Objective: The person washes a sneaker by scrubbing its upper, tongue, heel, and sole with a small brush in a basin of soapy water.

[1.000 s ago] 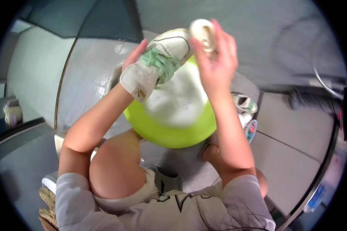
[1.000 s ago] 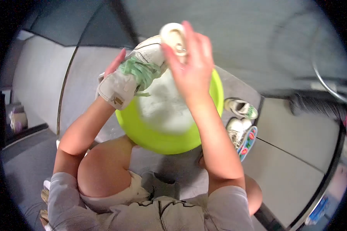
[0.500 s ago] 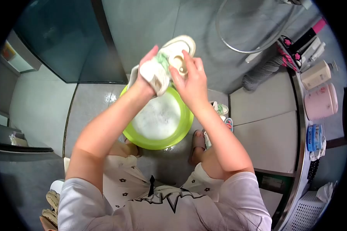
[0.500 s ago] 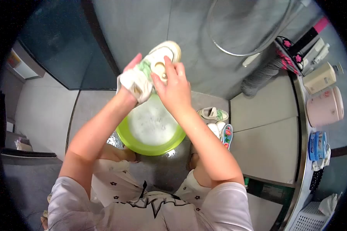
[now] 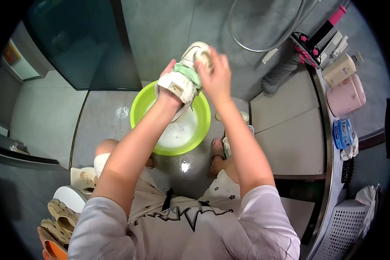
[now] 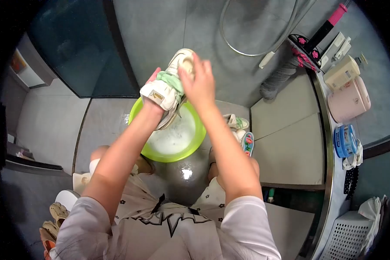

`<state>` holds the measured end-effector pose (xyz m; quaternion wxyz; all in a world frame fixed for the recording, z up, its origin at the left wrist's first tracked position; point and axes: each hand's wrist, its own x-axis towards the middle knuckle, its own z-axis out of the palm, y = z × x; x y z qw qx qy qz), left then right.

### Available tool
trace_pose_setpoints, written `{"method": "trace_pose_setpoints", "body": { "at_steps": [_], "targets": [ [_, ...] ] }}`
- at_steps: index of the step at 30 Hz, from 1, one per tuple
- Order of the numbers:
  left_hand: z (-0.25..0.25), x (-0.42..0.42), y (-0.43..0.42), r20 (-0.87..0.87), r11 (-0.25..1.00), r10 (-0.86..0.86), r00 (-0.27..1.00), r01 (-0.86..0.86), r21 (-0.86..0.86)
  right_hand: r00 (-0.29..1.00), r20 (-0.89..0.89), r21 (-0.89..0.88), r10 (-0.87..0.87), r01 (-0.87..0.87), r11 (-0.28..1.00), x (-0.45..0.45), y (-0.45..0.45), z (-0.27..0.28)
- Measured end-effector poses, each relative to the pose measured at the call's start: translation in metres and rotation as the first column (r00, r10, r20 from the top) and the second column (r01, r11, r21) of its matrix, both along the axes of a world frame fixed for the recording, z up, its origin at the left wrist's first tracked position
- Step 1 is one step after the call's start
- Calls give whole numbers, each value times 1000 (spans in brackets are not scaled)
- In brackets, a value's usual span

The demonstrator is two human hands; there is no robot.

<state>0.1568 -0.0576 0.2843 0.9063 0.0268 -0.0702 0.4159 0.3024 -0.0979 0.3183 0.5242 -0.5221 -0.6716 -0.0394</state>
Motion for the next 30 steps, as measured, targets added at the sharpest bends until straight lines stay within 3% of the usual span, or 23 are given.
{"method": "trace_pose_setpoints", "body": {
  "at_steps": [1, 2, 4, 5, 6, 8, 9, 11, 12, 13, 15, 17, 18, 19, 21, 24, 27, 28, 29, 30],
  "targets": [
    [0, -2, 1, 75, 1000, 4, 997, -6, 25, 999, -3, 16, 35, -35, 999, -6, -7, -13],
    [-1, -6, 2, 18, 999, 34, 999, -35, 15, 986, -99, 20, 137, -136, 991, -13, -19, -28],
    [-12, -11, -1, -106, 995, 93, 990, -96, -24, 991, -52, -86, 123, -127, 988, -6, -21, -29],
    [-25, -11, -2, 0, 995, 104, 995, -104, -7, 993, -39, -142, 114, -118, 983, -5, -24, -27],
    [-42, -9, -4, 102, 994, 109, 989, -110, 5, 995, -37, -85, 95, -98, 992, -3, -10, -18],
    [-31, 2, -20, -168, 915, 353, 920, -378, -145, 994, -99, -9, 54, -55, 998, -8, 4, 0],
    [-34, 1, -18, -83, 947, 304, 949, -310, -83, 990, -128, 33, 54, -50, 998, -15, 6, 2],
    [-50, -12, 10, 84, 977, 193, 978, -199, 73, 993, -63, -58, 101, -104, 993, -31, -21, -20],
    [-73, -15, 31, 48, 954, 276, 960, -280, 112, 986, -104, -23, 134, -137, 990, -41, -37, -33],
    [-51, -16, 16, -214, 934, 345, 914, -358, -22, 978, -93, 54, 188, -184, 981, -50, -45, -39],
    [-91, -20, 26, -68, 946, 323, 944, -322, 15, 976, -71, 30, 208, -206, 978, -54, -52, -40],
    [-67, -16, 4, -120, 955, 263, 957, -276, -108, 985, 22, -135, 170, -165, 977, -46, -38, -21],
    [-67, -15, 0, -117, 958, 233, 965, -248, -143, 997, 51, -94, 56, -51, 994, -38, -22, -13],
    [-61, -10, -9, 110, 996, 89, 990, -90, 2, 999, 21, -88, 41, -39, 995, -36, -16, -9],
    [-60, -9, -2, 118, 987, 86, 989, -101, 125, 999, -43, -85, 11, -14, 996, -36, -13, -4],
    [-80, -19, 20, 131, 978, 165, 977, -180, 104, 982, -96, -122, 165, -176, 977, -55, -58, -31],
    [-55, -16, 9, -325, 885, 397, 858, -452, -111, 967, -128, -140, 220, -237, 961, -51, -74, -38],
    [-76, -18, 21, -178, 916, 345, 921, -372, -150, 967, -129, -155, 221, -240, 958, -45, -77, -37],
    [-83, -17, 20, 83, 968, 244, 966, -238, -84, 990, -27, -52, 142, -143, 988, -33, -66, -37],
    [-89, -15, 19, 330, 993, 104, 938, -117, 19, 921, -359, -84, 151, -193, 978, -21, -54, -45]
  ]
}}
